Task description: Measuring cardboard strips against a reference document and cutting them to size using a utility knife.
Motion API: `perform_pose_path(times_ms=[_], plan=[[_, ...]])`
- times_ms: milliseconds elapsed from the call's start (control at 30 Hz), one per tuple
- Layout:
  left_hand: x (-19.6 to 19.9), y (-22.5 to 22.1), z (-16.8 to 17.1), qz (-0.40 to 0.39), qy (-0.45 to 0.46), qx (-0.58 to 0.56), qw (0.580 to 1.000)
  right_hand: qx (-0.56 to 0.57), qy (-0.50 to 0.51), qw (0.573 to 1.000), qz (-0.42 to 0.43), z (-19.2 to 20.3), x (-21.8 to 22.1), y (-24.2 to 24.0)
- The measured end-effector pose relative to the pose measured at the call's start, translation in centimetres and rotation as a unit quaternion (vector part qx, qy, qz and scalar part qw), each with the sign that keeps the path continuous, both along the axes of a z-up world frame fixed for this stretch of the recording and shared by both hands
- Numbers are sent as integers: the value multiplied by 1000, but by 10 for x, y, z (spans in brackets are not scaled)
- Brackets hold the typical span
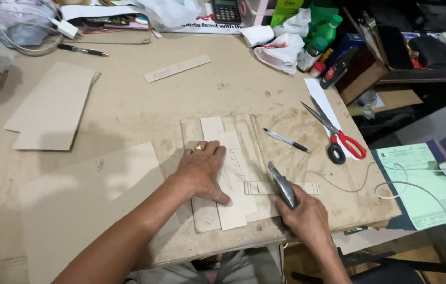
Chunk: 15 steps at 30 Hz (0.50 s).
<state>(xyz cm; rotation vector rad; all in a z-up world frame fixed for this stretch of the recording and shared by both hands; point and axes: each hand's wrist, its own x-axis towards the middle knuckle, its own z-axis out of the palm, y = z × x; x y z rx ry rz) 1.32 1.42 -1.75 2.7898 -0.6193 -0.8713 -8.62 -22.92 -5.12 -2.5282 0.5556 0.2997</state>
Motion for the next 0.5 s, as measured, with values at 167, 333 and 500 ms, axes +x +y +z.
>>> perform_pose_path(times_ms=[167,333,500], plan=[[-11,8,27,9,-23,-74,997,-79,-50,995,-41,-15,50,-20],[-5,8,10,7,-10,-70,997,70,-149,986,-37,17,41,12],[2,6,-11,-6,-7,-52,999,154,-80,984,-25,19,22,49]])
